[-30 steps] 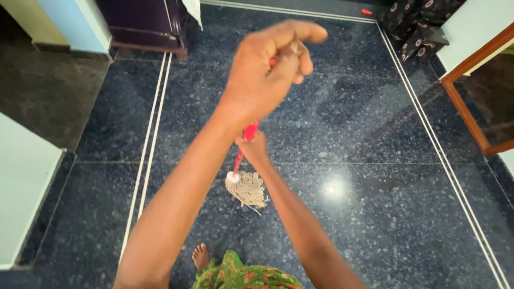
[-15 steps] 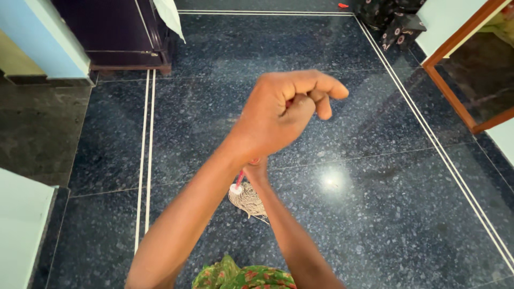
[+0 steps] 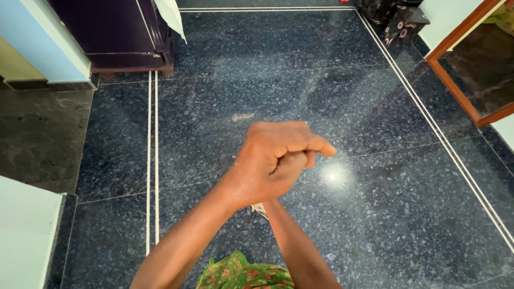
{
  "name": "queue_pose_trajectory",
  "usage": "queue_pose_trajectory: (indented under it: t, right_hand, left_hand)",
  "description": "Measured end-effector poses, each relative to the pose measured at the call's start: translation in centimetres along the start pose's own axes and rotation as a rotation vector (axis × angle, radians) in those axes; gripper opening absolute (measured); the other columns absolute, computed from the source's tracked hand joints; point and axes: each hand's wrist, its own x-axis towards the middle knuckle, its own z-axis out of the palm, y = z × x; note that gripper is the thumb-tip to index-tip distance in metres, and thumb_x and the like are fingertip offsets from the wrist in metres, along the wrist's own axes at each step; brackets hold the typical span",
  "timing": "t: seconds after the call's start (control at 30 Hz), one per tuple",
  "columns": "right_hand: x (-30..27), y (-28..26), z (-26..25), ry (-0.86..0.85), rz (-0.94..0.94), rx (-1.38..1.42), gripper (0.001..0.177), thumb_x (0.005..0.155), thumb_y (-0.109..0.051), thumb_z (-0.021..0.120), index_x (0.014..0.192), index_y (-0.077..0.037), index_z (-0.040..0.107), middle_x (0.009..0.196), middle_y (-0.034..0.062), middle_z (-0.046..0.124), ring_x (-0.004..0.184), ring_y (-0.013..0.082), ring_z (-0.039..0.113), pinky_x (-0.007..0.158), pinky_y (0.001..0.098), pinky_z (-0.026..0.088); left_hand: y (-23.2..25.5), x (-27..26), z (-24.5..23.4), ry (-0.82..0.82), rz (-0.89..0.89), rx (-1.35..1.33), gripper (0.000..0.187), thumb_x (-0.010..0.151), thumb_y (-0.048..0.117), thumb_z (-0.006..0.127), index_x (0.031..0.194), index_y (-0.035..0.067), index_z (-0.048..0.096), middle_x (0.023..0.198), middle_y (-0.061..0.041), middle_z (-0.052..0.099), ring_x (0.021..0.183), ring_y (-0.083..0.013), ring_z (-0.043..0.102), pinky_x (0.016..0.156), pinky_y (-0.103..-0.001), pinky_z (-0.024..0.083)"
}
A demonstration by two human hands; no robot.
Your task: The person mops the dark, polished floor of a room by hand, moving the mop head back and forth around furniture and along the edges of a shelf unit.
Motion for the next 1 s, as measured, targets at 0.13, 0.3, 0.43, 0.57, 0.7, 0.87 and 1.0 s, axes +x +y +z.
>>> queue_pose_trajectory:
  t: [0.13, 0.3, 0.43, 0.57, 0.7, 0.87, 1.0]
  right_hand:
    - [0.9, -0.4, -0.5, -0.155, 0.095, 0.067, 0.016, 0.106, -0.018, 0.057, 0.109, -0.004, 0.064, 0.098, 0.0023, 0.061, 0.086, 0.0098, 0.062, 0.081, 0.0272, 0.052]
    - [2.5, -1.3, 0.9, -0.23, 0.158, 0.132, 0.015, 0.104, -0.017, 0.055, 0.105, -0.006, 0.064, 0.095, 0.0001, 0.061, 0.084, 0.0083, 0.06, 0.081, 0.0275, 0.051]
    - [4.0, -1.5, 2.5, -0.274, 0.212, 0.195, 0.014, 0.102, -0.017, 0.054, 0.102, -0.008, 0.064, 0.093, -0.0018, 0.06, 0.082, 0.0071, 0.059, 0.081, 0.0277, 0.049]
    - [6.9, -2.2, 4.9, -0.314, 0.25, 0.28, 0.014, 0.1, -0.017, 0.052, 0.099, -0.009, 0.064, 0.091, -0.0036, 0.06, 0.08, 0.0059, 0.057, 0.081, 0.0279, 0.048]
    - [10.4, -4.5, 7.0, -0.369, 0.361, 0.492, 0.014, 0.099, -0.017, 0.051, 0.096, -0.011, 0.063, 0.089, -0.0054, 0.059, 0.079, 0.0047, 0.056, 0.081, 0.0281, 0.047]
    - [16.8, -5.0, 8.8, -0.467, 0.653, 1.441, 0.015, 0.097, -0.017, 0.049, 0.092, -0.013, 0.063, 0.086, -0.0077, 0.059, 0.076, 0.0032, 0.053, 0.081, 0.0283, 0.046]
    - [21.2, 0.3, 11.2, -0.594, -0.02, -0.588, 0.015, 0.104, -0.026, 0.062, 0.112, -0.015, 0.068, 0.072, 0.0, 0.043, 0.062, 0.0125, 0.043, 0.061, 0.0299, 0.045]
  left_hand:
    - [-1.1, -0.1, -0.5, 0.008, 0.051, -0.034, 0.029, 0.085, -0.012, 0.056, 0.1, 0.002, 0.076, 0.077, -0.006, 0.067, 0.068, -0.0119, 0.065, 0.061, -0.027, 0.052]
    - [-3.0, 0.8, -1.2, -0.002, 0.084, -0.053, 0.026, 0.084, -0.012, 0.058, 0.1, 0.002, 0.073, 0.077, -0.006, 0.061, 0.063, -0.0106, 0.06, 0.061, -0.024, 0.052]
    - [-4.6, 1.8, -2.0, 0.025, 0.079, -0.027, 0.028, 0.082, -0.012, 0.059, 0.101, 0.003, 0.074, 0.077, -0.005, 0.063, 0.066, -0.0121, 0.059, 0.062, -0.026, 0.049]
    - [-7.0, 3.2, -3.3, 0.018, 0.063, 0.027, 0.025, 0.085, -0.012, 0.059, 0.098, 0.003, 0.075, 0.078, -0.006, 0.065, 0.063, -0.0123, 0.059, 0.057, -0.026, 0.045]
    - [-10.8, 5.5, -3.8, 0.039, 0.057, 0.026, 0.023, 0.085, -0.01, 0.06, 0.097, 0.003, 0.075, 0.078, -0.005, 0.067, 0.064, -0.0123, 0.062, 0.057, -0.026, 0.048]
    - [-16.5, 9.1, -2.6, -0.012, 0.023, 0.029, 0.026, 0.082, -0.009, 0.058, 0.094, 0.005, 0.076, 0.078, -0.006, 0.068, 0.061, -0.0136, 0.061, 0.054, -0.028, 0.047]
    - [-20.9, 12.0, -0.9, -0.074, 0.065, 0.019, 0.029, 0.081, -0.008, 0.058, 0.098, 0.007, 0.075, 0.08, -0.006, 0.065, 0.063, -0.0174, 0.06, 0.057, -0.03, 0.045]
